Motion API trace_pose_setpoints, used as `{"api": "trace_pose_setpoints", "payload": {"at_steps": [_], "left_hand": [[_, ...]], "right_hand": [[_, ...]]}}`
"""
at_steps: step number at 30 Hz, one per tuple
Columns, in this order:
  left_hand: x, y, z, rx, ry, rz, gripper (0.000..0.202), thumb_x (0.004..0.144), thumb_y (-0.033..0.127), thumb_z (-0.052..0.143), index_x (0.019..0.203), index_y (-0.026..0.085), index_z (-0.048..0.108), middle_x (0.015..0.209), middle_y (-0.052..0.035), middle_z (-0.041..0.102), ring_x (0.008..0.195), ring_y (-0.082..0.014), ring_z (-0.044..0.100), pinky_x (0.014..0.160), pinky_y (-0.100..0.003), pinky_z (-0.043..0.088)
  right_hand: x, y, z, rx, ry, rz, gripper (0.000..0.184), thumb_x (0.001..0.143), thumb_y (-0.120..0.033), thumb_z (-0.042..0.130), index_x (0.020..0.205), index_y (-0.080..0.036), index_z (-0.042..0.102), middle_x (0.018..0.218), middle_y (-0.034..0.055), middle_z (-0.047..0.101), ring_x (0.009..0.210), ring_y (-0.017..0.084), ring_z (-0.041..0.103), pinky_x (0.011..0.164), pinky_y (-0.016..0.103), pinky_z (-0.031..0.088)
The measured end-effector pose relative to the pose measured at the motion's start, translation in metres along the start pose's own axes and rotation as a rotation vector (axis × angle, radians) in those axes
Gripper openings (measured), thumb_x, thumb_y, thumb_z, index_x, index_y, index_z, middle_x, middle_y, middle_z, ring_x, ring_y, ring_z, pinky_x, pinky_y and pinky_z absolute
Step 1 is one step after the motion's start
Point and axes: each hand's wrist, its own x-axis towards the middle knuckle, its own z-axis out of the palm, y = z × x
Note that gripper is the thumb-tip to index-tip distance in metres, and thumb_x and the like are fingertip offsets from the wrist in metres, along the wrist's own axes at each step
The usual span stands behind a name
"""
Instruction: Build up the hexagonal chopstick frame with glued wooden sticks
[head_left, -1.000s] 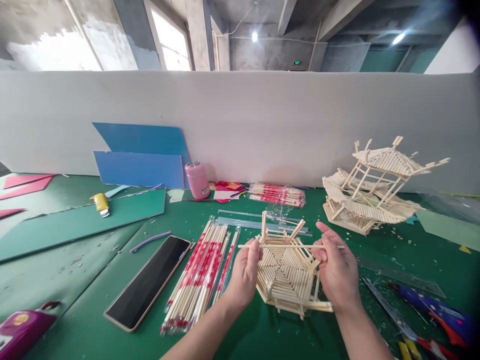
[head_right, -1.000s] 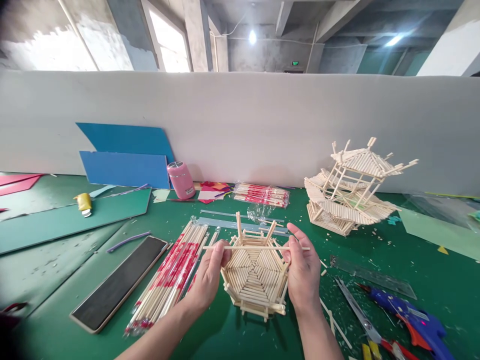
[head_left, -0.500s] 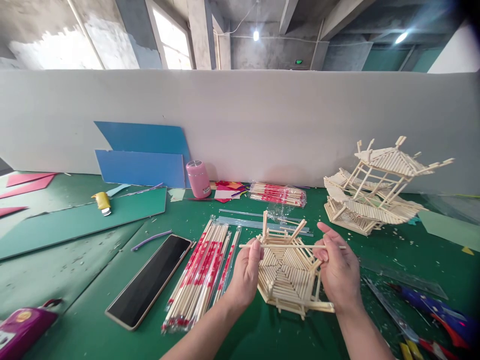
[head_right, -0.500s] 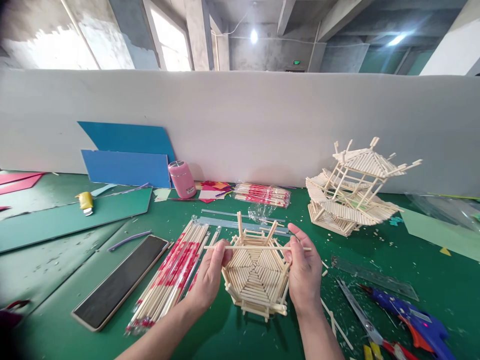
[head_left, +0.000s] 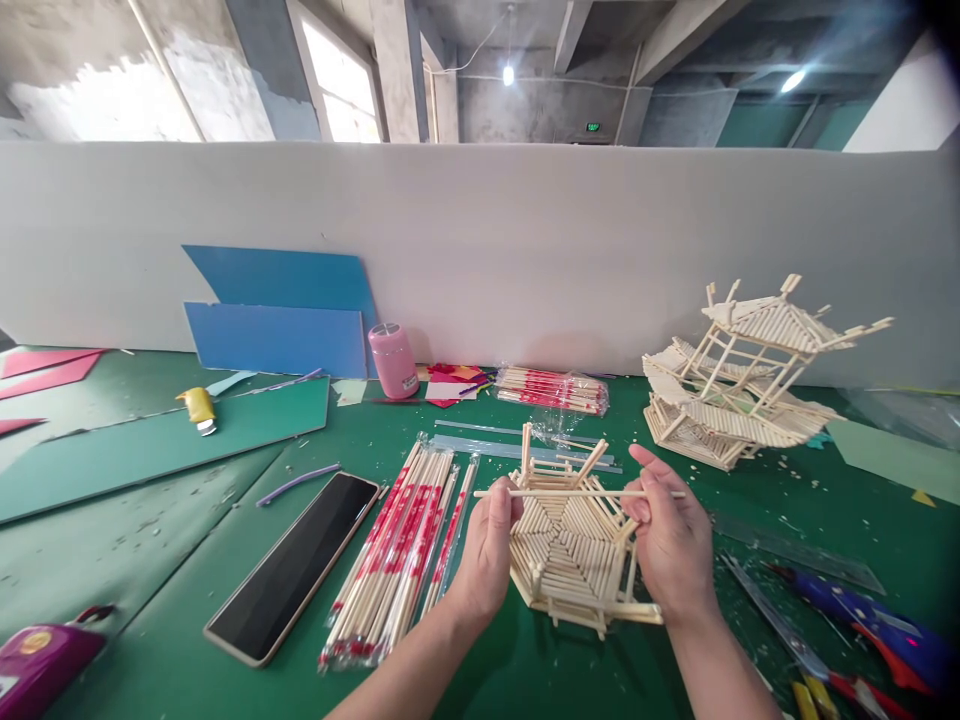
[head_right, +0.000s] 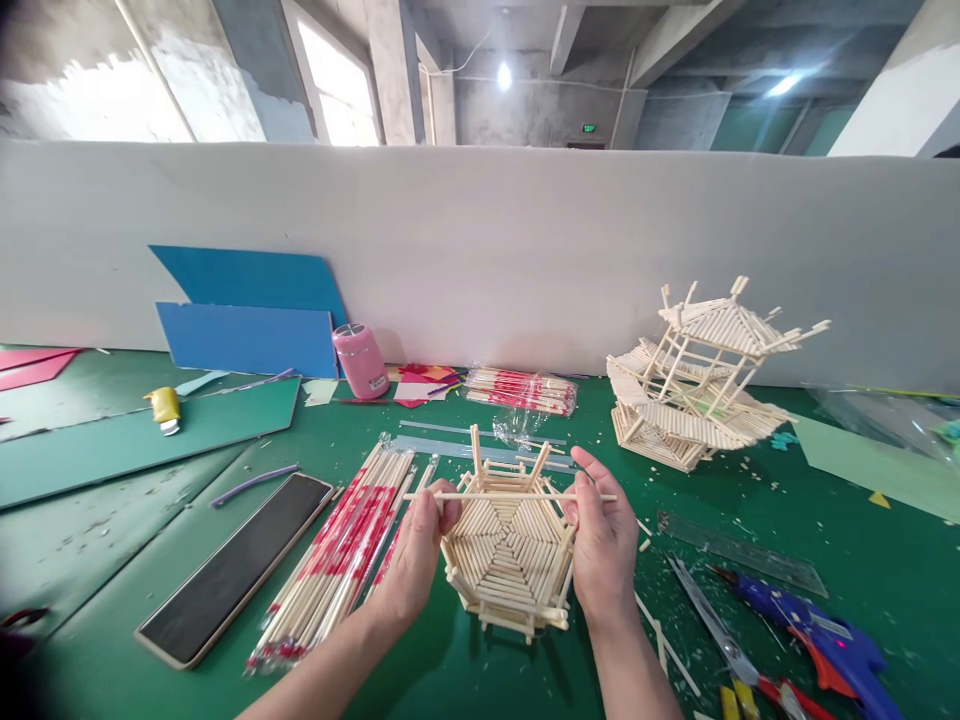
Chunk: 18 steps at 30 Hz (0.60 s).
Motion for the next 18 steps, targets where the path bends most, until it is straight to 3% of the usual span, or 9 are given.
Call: {"api": "trace_pose_setpoints", "payload": {"at_steps": [18], "left_hand": [[0.0044, -0.0028, 0.0047, 0.028, 0.099, -0.015, 0.038, 0.089, 0.042, 0.022, 0.058, 0.021, 0.028, 0.058, 0.0038, 0.028, 0.054, -0.0123, 0.026, 0.052, -0.026, 0.024]], "right_hand": [[0.0011, -0.0005, 0.0013, 0.015, -0.001, -0.021, 0.034, 0.072, -0.034, 0.06, 0.101, -0.016, 0.06, 0.048, -0.0083, 0.036, 0.044, 0.007, 0.029, 0.044, 0.022, 0.021]]}}
